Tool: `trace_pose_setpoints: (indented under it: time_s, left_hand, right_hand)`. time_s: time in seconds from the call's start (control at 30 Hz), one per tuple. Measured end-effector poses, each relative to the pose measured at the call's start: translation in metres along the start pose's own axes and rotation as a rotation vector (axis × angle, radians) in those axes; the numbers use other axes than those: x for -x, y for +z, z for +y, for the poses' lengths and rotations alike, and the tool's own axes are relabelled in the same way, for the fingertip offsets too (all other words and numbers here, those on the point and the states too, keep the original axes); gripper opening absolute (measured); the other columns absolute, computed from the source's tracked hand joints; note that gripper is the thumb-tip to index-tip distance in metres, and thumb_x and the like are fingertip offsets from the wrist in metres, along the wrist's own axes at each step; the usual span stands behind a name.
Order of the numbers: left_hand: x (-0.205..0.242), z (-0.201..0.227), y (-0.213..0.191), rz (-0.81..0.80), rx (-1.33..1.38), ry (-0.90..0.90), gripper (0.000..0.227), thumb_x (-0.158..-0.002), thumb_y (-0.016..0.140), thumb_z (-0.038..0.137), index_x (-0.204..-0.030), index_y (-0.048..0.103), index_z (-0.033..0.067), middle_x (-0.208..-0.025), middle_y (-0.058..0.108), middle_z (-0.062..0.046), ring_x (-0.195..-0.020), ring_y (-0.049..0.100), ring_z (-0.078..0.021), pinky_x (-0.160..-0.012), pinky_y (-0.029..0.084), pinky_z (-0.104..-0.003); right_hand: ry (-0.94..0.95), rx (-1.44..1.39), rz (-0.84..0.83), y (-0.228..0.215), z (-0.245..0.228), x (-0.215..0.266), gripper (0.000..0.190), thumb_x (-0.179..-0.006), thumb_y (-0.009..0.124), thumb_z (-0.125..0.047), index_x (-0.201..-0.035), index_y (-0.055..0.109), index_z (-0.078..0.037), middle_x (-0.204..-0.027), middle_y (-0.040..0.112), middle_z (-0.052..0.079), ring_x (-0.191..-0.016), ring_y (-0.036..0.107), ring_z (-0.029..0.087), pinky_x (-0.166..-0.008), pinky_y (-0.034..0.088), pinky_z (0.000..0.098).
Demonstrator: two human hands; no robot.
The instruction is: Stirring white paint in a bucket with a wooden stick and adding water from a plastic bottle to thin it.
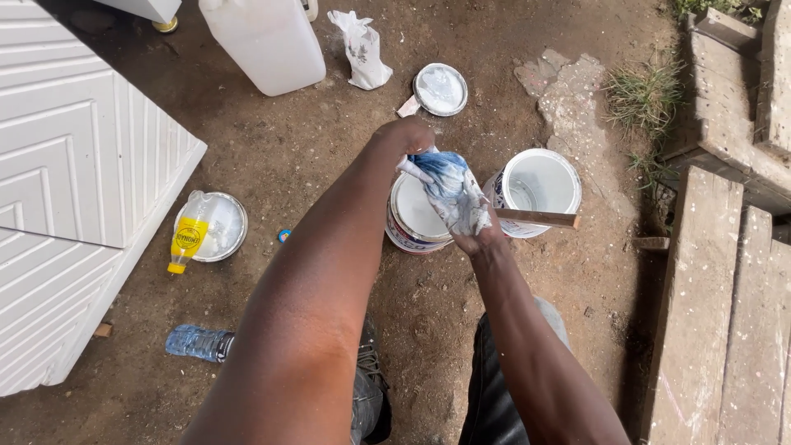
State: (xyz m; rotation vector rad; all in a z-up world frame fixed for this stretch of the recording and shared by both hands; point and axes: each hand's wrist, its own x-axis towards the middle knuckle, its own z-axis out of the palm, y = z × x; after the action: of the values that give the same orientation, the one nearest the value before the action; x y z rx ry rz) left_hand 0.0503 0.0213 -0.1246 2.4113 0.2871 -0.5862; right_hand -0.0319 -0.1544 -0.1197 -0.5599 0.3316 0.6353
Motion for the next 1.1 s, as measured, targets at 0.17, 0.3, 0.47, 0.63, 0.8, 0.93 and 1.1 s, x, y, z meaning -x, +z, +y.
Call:
trace_pose_setpoints:
  time_s: [0.17,0.3,0.47,0.63,0.8,0.93,1.1]
  left_hand:
    - [0.111,0.044,-0.051,-0.35,0.683,-0.131,0.057,-0.081,0.074,0.014,-0.129,0.057,-0.0116,-0.139,0.059,-0.023,-0.118,0.066,-0.0344,-0.092,0.067,-0.04]
    - [0.081,0.033,-0.024,-0.168,-0.074,0.095,0.047,-0.075,0.065,0.034,-0.109,0.076,0.0029,-0.124,0.073,-0.015,-0.118,0.067,-0.036,-0.097,0.058,-0.054]
    - [0.091,0.033,-0.015,-0.173,0.195,0.025,0.041,-0.078,0.06,0.026,-0.104,0.075,-0.0025,-0.111,0.073,-0.02,-0.102,0.071,-0.0367,-0.08,0.063,-0.049]
    - [0.045,0.012,-0.001,-0.094,-0.07,0.067,0.049,-0.077,0.063,0.037,-0.107,0.078,0.0016,-0.115,0.074,-0.018,-0.114,0.069,-0.0367,-0.092,0.058,-0.053]
    - [0.076,0.027,-0.006,-0.109,-0.035,0.086,0.046,-0.078,0.062,0.024,-0.117,0.074,0.0015,-0.12,0.073,-0.021,-0.119,0.067,-0.0386,-0.098,0.057,-0.049]
    - [0.138,0.065,-0.034,-0.135,-0.092,0.12,0.048,-0.08,0.058,0.016,-0.123,0.071,0.0009,-0.124,0.071,-0.024,-0.119,0.067,-0.0405,-0.098,0.057,-0.052]
    - [0.099,0.081,-0.019,-0.101,-0.359,0.189,0.042,-0.078,0.064,0.009,-0.115,0.072,-0.0091,-0.105,0.072,-0.028,-0.098,0.072,-0.0427,-0.074,0.058,-0.047]
  right_hand:
    - [-0.079,-0.068,0.009,-0.008,0.004,-0.005,0.052,-0.093,0.075,-0.032,-0.127,0.061,0.004,-0.128,0.064,0.028,-0.116,0.067,0.045,-0.096,0.061,0.0579]
    - [-0.114,-0.127,0.009,-0.018,0.014,-0.014,0.048,-0.092,0.077,-0.034,-0.122,0.066,0.002,-0.124,0.067,0.025,-0.115,0.068,0.044,-0.095,0.062,0.0581]
    - [-0.216,0.2,0.255,-0.043,0.021,-0.029,0.041,-0.097,0.069,-0.03,-0.127,0.059,-0.005,-0.13,0.064,0.014,-0.122,0.059,0.024,-0.097,0.058,0.0426]
    - [-0.483,0.509,0.761,-0.06,0.033,-0.083,0.047,-0.073,0.091,-0.021,-0.106,0.071,0.005,-0.103,0.069,0.023,-0.098,0.069,0.032,-0.079,0.055,0.0467]
    - [-0.406,0.883,0.812,-0.097,0.012,-0.108,0.055,-0.074,0.09,-0.032,-0.111,0.069,0.004,-0.105,0.07,0.022,-0.108,0.069,0.036,-0.092,0.051,0.0477]
    - [-0.432,1.146,0.719,-0.12,-0.01,-0.12,0.051,-0.071,0.089,-0.028,-0.108,0.069,0.001,-0.102,0.07,0.02,-0.107,0.07,0.036,-0.089,0.052,0.0478]
    - [-0.472,1.649,0.499,-0.154,-0.016,-0.128,0.044,-0.065,0.087,-0.022,-0.102,0.069,-0.005,-0.094,0.071,0.016,-0.104,0.07,0.037,-0.084,0.052,0.0482]
